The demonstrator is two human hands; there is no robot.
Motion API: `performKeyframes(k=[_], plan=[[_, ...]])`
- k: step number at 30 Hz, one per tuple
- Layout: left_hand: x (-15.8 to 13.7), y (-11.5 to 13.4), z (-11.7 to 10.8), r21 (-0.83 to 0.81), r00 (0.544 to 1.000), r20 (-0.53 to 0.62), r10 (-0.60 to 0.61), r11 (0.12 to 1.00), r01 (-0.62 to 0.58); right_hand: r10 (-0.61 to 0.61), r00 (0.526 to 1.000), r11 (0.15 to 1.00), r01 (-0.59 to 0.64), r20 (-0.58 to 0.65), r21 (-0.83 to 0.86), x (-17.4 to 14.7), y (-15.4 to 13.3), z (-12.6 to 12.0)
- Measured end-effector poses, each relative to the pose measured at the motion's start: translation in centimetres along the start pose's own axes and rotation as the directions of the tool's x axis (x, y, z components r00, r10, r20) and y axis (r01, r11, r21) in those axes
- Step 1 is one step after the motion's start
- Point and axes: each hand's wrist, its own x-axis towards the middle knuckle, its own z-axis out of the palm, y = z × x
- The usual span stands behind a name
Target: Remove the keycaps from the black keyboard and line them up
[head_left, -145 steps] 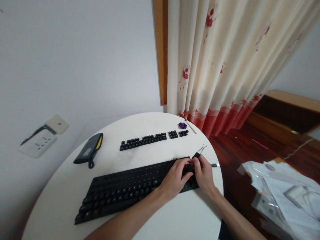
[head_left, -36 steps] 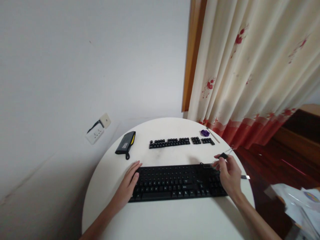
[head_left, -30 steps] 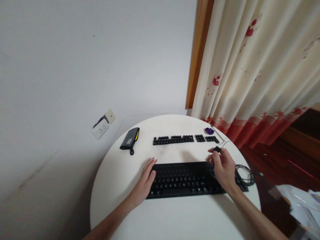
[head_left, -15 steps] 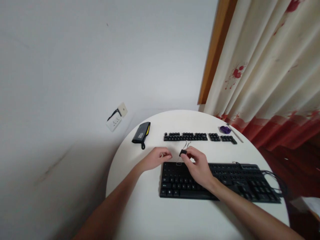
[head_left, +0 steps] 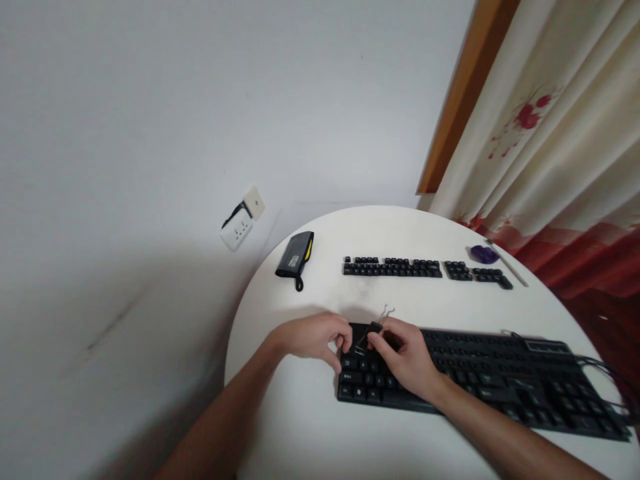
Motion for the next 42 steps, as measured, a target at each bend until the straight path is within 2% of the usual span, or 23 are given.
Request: performKeyframes(k=[6,11,14,17,21,22,24,27,29,31,34,38,40,42], plan=[[0.1,-0.6,0.2,-0.047,1.000,0.004,0.020,0.999,-0.020,-0.024,0.990,0.996,0.035,0.138,-0.077,-0.1,-0.1,0.1],[0.3,-1.1,0.4,-0.045,1.000,0.001,0.012,0.999,-0.011,-0.016,0.972,0.998,0.028,0.233,-0.051,0.1,-0.1,0.0],[0.4,-1.0,0.4,-0.052,0.999,0.008,0.037,0.998,-0.037,-0.058,0.958,0.995,0.077,0.281,-0.057,0.2,-0.2,-0.1],[0.5,-0.7,0.4,-0.059,0.999,0.021,0.049,0.997,-0.048,-0.148,0.921,0.980,0.185,0.359,-0.071,0.1,-0.6,-0.3],[0.6,-0.4,0.4,-0.079,0.998,0.036,0.045,0.996,-0.042,-0.290,0.829,0.927,0.368,0.479,-0.075,-0.1,-1.0,-0.4],[0.7,-0.4,0.5,-0.090,0.998,0.038,0.045,0.995,-0.041,-0.303,0.818,0.916,0.392,0.489,-0.088,-0.1,-1.0,-0.3],[0.7,-0.5,0.5,-0.098,0.998,0.037,0.047,0.994,-0.043,-0.291,0.836,0.913,0.388,0.465,-0.127,-0.1,-0.9,-0.1],[0.8,-0.7,0.6,-0.089,0.998,0.031,0.056,0.995,-0.053,-0.172,0.910,0.954,0.250,0.376,-0.168,0.0,-0.4,0.2],[0.8,-0.7,0.6,-0.085,0.998,0.027,0.056,0.995,-0.054,-0.089,0.929,0.975,0.154,0.359,-0.158,0.2,-0.2,0.4],[0.8,-0.5,0.6,-0.085,0.999,0.024,0.042,0.996,-0.040,-0.057,0.933,0.986,0.109,0.356,-0.129,0.2,-0.1,0.4],[0.8,-0.2,0.4,-0.063,0.999,0.029,0.034,0.997,-0.032,-0.012,0.957,0.998,0.028,0.289,-0.052,0.2,0.1,0.3],[0.8,0.3,0.3,-0.035,0.996,0.017,0.089,0.995,-0.088,0.153,0.987,0.973,-0.159,0.049,0.166,0.6,0.5,0.0],[0.7,0.5,0.3,-0.041,0.993,0.020,0.115,0.993,-0.114,0.189,0.981,0.952,-0.173,-0.039,0.251,0.9,0.7,-0.1],[0.5,0.6,0.3,-0.033,0.993,0.022,0.117,0.993,-0.117,0.197,0.978,0.942,-0.169,-0.072,0.291,1.0,0.9,-0.1]])
